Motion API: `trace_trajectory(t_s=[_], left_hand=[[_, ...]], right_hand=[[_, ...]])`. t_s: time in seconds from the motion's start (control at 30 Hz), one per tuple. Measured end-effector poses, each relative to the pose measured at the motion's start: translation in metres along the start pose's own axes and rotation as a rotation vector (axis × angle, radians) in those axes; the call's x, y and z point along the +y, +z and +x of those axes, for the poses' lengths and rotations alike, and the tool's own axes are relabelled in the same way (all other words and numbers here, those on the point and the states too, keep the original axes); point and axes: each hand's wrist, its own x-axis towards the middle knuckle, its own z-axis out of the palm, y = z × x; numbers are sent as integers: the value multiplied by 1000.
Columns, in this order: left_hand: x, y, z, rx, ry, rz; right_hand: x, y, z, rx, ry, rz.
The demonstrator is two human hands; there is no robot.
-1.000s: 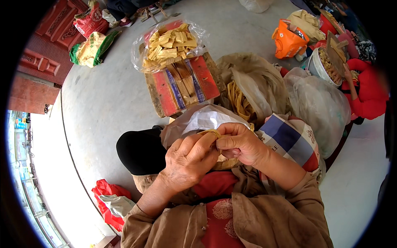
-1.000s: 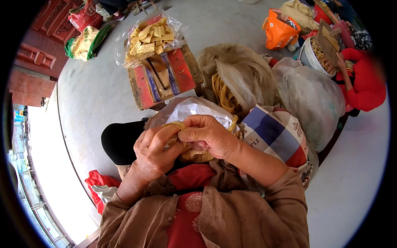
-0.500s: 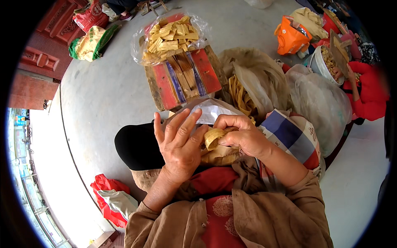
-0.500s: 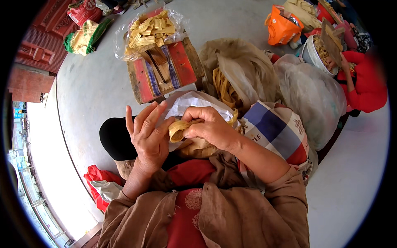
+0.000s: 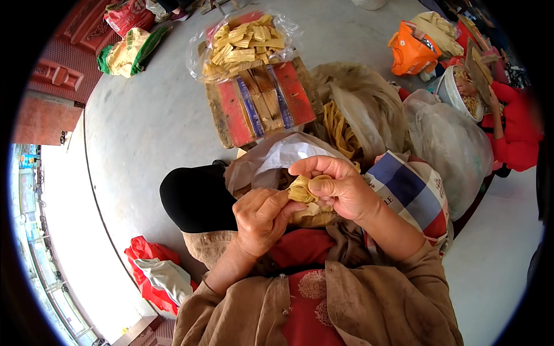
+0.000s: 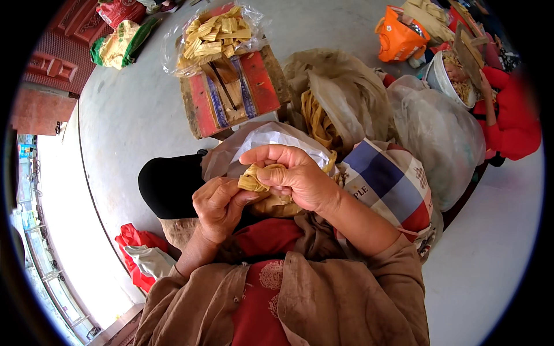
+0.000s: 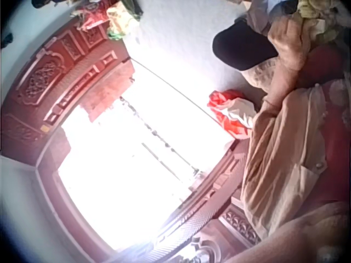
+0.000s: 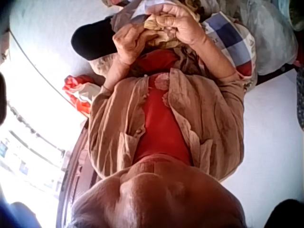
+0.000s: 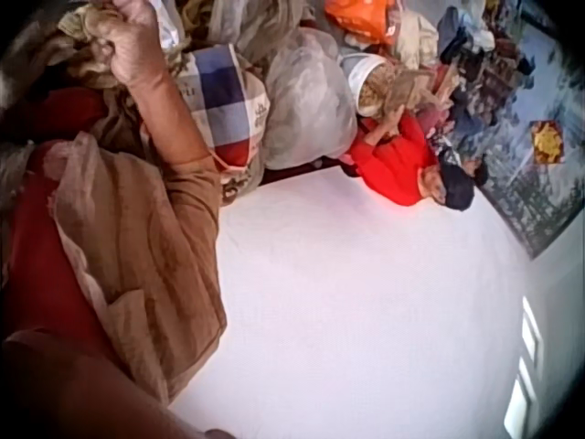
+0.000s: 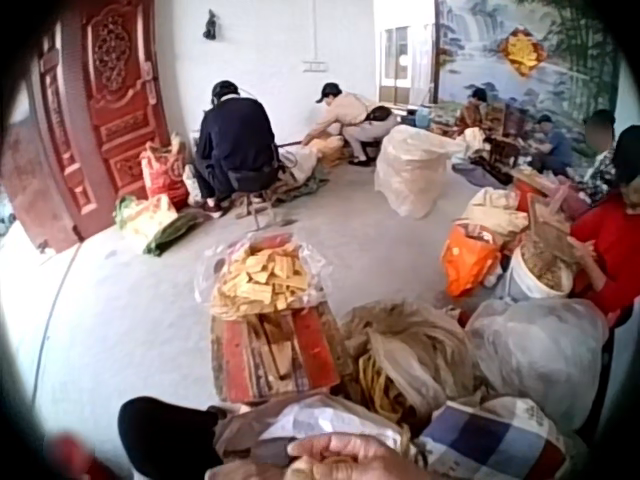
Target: The person sits on the floor and repeatedly picks up dried yellow strips from a white bag. They fold each strip into a smaller shape by hand and place it into a clear plastic bag resting on a wooden box. The process is repetitive and involves handling the items one at a time.
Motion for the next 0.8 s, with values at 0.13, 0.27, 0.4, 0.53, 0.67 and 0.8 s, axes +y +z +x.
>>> trace_trajectory(t_s=[0.13, 0.27, 0.4, 0.53, 0.67, 0.8], left_hand=[[10, 0, -5, -96, -480, -416], [2, -13, -2, -103, -959, -862], [-10, -24, 1, 40, -1003, -944], [-25, -23, -9, -27, -932, -930], [-27, -37, -6, -107, -744, -568], [-9, -52, 28, -421, -143, 60]], right_hand=[[5, 3, 7, 17, -155, -292], [-6, 11, -1, 64, -273, -992], [-26, 4, -22, 83, -289, -992], [-22, -5, -13, -34, -584, -1447], [-12, -10, -14, 7, -710, -1862], [-12, -1, -15, -58, -836, -2075]])
